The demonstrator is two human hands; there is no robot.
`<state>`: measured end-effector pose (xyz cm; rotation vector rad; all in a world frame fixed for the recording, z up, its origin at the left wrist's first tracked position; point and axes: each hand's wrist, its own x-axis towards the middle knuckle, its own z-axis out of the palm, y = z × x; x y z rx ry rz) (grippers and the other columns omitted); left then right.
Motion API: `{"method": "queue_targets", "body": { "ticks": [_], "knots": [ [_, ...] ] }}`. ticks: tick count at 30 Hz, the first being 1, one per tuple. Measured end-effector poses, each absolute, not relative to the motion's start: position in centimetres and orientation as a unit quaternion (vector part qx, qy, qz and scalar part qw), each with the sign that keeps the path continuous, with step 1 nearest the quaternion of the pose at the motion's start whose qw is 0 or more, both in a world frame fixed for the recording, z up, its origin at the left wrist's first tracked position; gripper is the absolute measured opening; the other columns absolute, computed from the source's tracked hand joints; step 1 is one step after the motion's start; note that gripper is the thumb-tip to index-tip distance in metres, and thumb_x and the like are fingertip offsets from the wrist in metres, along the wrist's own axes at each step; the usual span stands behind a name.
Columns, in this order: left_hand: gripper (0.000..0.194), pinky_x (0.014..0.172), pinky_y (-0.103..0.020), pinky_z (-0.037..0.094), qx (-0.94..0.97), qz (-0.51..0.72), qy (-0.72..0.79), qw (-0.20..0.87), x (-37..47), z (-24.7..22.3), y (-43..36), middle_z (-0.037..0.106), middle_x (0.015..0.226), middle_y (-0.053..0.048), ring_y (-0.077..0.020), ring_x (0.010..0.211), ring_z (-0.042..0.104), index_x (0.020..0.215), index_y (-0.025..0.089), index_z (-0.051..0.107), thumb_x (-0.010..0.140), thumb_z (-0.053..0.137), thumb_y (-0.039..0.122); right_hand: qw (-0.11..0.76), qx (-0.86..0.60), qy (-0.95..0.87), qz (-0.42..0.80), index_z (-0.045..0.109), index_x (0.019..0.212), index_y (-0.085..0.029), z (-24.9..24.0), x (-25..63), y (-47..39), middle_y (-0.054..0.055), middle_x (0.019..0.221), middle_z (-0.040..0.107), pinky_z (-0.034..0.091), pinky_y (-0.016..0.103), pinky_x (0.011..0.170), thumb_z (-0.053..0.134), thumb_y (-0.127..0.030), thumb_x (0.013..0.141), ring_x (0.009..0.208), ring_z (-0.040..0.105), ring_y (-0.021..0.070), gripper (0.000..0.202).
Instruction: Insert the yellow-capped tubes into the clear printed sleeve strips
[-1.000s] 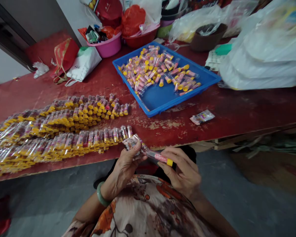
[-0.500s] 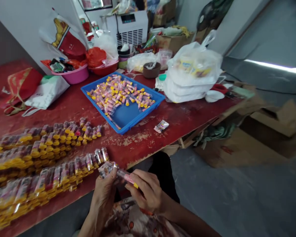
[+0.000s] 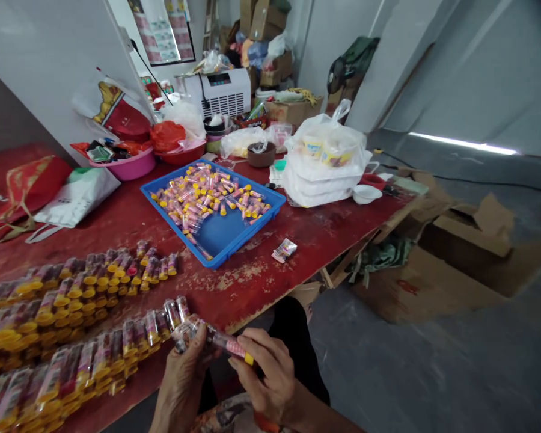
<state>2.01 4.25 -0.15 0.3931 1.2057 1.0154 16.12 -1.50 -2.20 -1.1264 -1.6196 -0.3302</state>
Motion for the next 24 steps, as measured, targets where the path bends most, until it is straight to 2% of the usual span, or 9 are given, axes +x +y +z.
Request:
{"method": "queue_targets", "body": {
  "ticks": [5,7,12,15,19,24],
  "knots": [
    [0.039,0.055,-0.024,0.052,0.172,0.442,0.526,0.706,2.1,0.0,4.7,0.067,0.068,-0.001,-0.0147,0.059,0.063,0.079,0.012,0.066,0.054,0.087,0.032,0.598,-0.498,-0.625,0.059,0.061,0.1,-0.017,-2.5,15.7,-0.9,0.007,0.089,0.067,0.056,0.028,0.066,0.054,-0.019,0.085,0.077,0.066,0.0163,0.016],
    [0.038,0.055,-0.025,0.053,0.168,0.444,0.536,0.698,1.8,-0.2,4.9,0.067,0.068,-0.001,-0.0141,0.058,0.062,0.079,0.013,0.066,0.053,0.088,0.031,0.607,-0.509,-0.603,0.096,0.06,0.102,-0.017,-3.1,15.6,-0.6,0.007,0.089,0.067,0.057,0.028,0.066,0.055,-0.018,0.085,0.076,0.066,0.0165,0.019],
    [0.038,0.054,-0.024,0.053,0.155,0.467,0.534,0.688,1.1,-0.6,5.3,0.066,0.064,0.0,-0.013,0.054,0.061,0.077,0.012,0.065,0.052,0.088,0.03,0.58,-0.5,-0.643,-0.006,0.058,0.112,-0.014,-3.2,15.1,-0.2,0.01,0.095,0.068,0.059,0.03,0.07,0.055,-0.014,0.083,0.086,0.067,0.0192,0.029],
    [0.038,0.053,-0.021,0.051,0.14,0.48,0.513,0.697,0.8,-0.4,5.4,0.068,0.068,0.0,-0.0115,0.055,0.06,0.081,0.013,0.066,0.055,0.087,0.03,0.559,-0.47,-0.682,-0.046,0.059,0.112,-0.014,-2.7,14.6,0.1,0.009,0.091,0.069,0.059,0.028,0.066,0.055,-0.015,0.084,0.082,0.068,0.0178,0.028],
    [0.036,0.055,-0.021,0.052,0.127,0.493,0.499,0.701,0.3,-0.1,5.6,0.069,0.071,0.0,-0.0117,0.057,0.062,0.084,0.014,0.065,0.059,0.085,0.03,0.551,-0.492,-0.674,-0.022,0.061,0.111,-0.016,-3.1,14.2,0.1,0.009,0.093,0.069,0.059,0.03,0.066,0.057,-0.018,0.084,0.082,0.068,0.0187,0.027],
    [0.032,0.054,-0.024,0.055,0.133,0.466,0.468,0.739,-0.3,-0.4,5.7,0.07,0.068,-0.004,-0.0138,0.056,0.065,0.082,0.013,0.065,0.064,0.082,0.033,0.591,-0.535,-0.604,0.014,0.065,0.111,-0.022,-3.5,14.7,-0.4,0.007,0.098,0.068,0.06,0.034,0.07,0.066,-0.014,0.078,0.085,0.067,0.0203,0.034]
  ]
}}
